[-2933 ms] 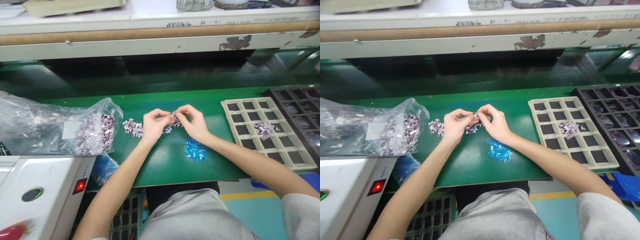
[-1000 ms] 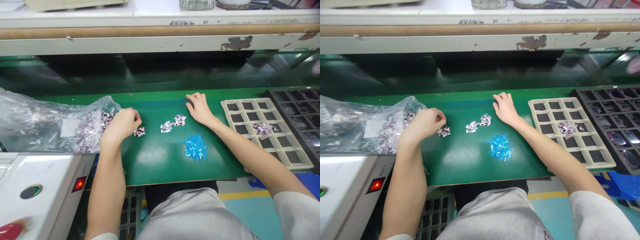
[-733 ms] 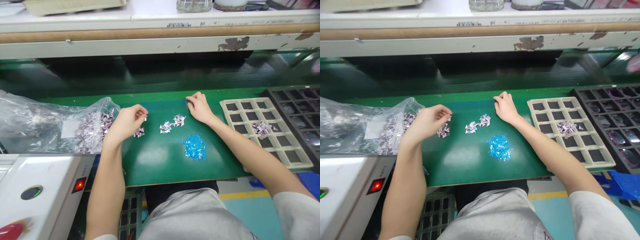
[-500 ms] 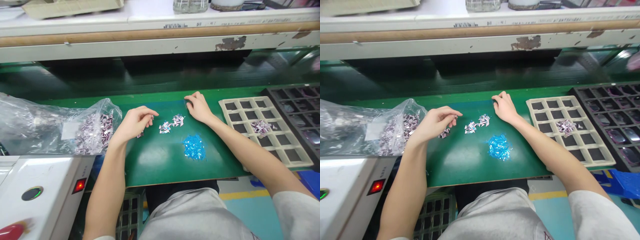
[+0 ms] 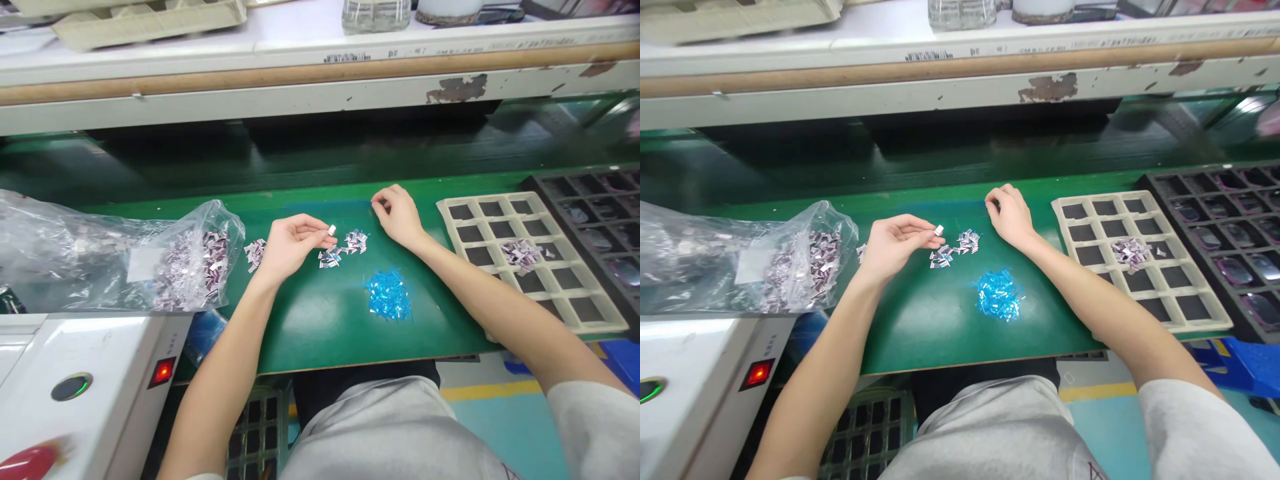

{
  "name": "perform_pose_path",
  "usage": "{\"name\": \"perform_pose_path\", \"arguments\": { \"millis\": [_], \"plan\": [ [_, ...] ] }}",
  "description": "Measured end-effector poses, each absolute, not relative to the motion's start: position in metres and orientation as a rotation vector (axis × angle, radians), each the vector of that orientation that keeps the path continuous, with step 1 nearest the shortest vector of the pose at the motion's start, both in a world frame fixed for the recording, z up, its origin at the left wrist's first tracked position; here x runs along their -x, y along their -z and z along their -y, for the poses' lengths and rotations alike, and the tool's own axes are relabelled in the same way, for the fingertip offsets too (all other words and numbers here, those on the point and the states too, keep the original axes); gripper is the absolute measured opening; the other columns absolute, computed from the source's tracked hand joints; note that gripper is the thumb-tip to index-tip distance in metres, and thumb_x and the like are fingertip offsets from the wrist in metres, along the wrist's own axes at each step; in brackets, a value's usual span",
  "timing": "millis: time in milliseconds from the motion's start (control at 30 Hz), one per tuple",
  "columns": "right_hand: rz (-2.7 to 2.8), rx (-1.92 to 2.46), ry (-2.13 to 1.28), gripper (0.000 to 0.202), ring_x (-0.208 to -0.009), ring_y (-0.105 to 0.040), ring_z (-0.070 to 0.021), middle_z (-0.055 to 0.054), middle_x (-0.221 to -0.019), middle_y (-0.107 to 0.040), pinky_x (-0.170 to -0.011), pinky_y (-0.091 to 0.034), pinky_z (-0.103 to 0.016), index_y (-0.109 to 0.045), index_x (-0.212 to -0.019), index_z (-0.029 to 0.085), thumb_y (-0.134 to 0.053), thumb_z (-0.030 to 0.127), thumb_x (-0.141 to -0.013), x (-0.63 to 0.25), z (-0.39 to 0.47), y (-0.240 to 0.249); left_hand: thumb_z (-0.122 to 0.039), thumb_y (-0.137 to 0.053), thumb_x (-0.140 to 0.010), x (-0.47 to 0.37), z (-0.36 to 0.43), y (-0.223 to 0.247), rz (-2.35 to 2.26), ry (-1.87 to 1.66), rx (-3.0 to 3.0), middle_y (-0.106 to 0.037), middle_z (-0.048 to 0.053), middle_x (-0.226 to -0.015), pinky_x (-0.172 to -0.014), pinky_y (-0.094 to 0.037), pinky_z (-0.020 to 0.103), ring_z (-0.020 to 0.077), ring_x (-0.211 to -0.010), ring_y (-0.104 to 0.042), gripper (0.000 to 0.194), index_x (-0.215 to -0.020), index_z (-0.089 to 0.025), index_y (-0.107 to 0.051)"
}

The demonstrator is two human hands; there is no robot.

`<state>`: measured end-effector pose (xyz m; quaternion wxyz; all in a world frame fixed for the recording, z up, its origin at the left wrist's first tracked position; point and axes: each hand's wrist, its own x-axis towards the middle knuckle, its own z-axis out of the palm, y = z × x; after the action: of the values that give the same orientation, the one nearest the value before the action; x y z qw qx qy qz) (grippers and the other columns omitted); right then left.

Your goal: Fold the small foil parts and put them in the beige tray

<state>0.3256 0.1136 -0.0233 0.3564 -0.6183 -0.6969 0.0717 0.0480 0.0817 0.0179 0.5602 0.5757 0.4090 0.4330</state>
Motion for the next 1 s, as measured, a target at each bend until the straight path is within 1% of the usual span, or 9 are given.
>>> {"name": "perform_pose_path", "arguments": {
  "millis": [100,167,267,333,567,833,1000],
  "plan": [
    [1.658,1.446,-0.307,0.015,-0.094,-0.068,-0.028,-0.01,-0.104,-0.074,-0.09,-0.058,-0.047,-0.073,-0.093,0.024,-0.06,0.03,-0.099,-0.311,-0.1,0.011,-0.039,-0.096,-0.078,-0.057,-0.078,-0.012,-0.941,-1.039,-1.319,-0.084,0.014,-0.088,-0.085,-0.074,0.043,0.03,-0.084,-0.085,0.03,-0.087,-0.016,-0.08],
    [1.589,1.323,-0.468,0.014,-0.094,-0.071,-0.0266,-0.008,-0.101,-0.077,-0.084,-0.059,-0.044,-0.072,-0.094,0.024,-0.064,0.034,-0.099,-0.297,-0.086,0.001,-0.039,-0.096,-0.077,-0.062,-0.076,-0.008,-0.934,-1.055,-1.3,-0.084,0.014,-0.089,-0.085,-0.074,0.043,0.0305,-0.086,-0.086,0.03,-0.086,-0.016,-0.079],
    [1.567,1.19,-0.699,0.015,-0.097,-0.075,-0.0258,-0.006,-0.103,-0.08,-0.087,-0.06,-0.043,-0.073,-0.097,0.024,-0.068,0.038,-0.099,-0.278,-0.065,-0.008,-0.039,-0.095,-0.077,-0.068,-0.073,-0.003,-0.943,-1.081,-1.292,-0.084,0.013,-0.089,-0.085,-0.073,0.042,0.0305,-0.088,-0.086,0.029,-0.086,-0.016,-0.078],
    [1.585,1.138,-0.784,0.014,-0.096,-0.076,-0.0247,-0.005,-0.102,-0.081,-0.089,-0.061,-0.043,-0.073,-0.097,0.025,-0.069,0.038,-0.1,-0.27,-0.056,-0.009,-0.038,-0.095,-0.077,-0.069,-0.073,-0.001,-0.949,-1.091,-1.3,-0.084,0.012,-0.089,-0.088,-0.073,0.042,0.0299,-0.09,-0.086,0.029,-0.085,-0.017,-0.078],
    [1.607,1.145,-0.754,0.012,-0.091,-0.075,-0.0228,-0.003,-0.096,-0.079,-0.087,-0.061,-0.04,-0.073,-0.097,0.024,-0.067,0.034,-0.101,-0.266,-0.052,-0.003,-0.036,-0.092,-0.078,-0.07,-0.072,0.004,-0.936,-1.084,-1.345,-0.085,0.011,-0.093,-0.091,-0.072,0.039,0.0283,-0.092,-0.086,0.025,-0.086,-0.016,-0.079],
    [1.64,1.15,-0.743,0.012,-0.088,-0.074,-0.0225,-0.004,-0.095,-0.079,-0.083,-0.061,-0.039,-0.074,-0.095,0.023,-0.067,0.032,-0.1,-0.265,-0.053,0.001,-0.033,-0.089,-0.083,-0.07,-0.073,0.01,-0.881,-1.099,-1.404,-0.085,0.009,-0.092,-0.09,-0.072,0.038,0.0268,-0.091,-0.086,0.02,-0.088,-0.016,-0.079],
    [1.612,1.138,-0.784,0.014,-0.095,-0.076,-0.0239,-0.005,-0.105,-0.081,-0.089,-0.062,-0.042,-0.076,-0.105,0.024,-0.068,0.034,-0.099,-0.267,-0.056,0.003,-0.033,-0.088,-0.082,-0.07,-0.071,0.007,-0.886,-1.063,-1.403,-0.085,0.009,-0.095,-0.093,-0.072,0.041,0.0268,-0.092,-0.085,0.02,-0.09,-0.017,-0.079]
  ]
}}
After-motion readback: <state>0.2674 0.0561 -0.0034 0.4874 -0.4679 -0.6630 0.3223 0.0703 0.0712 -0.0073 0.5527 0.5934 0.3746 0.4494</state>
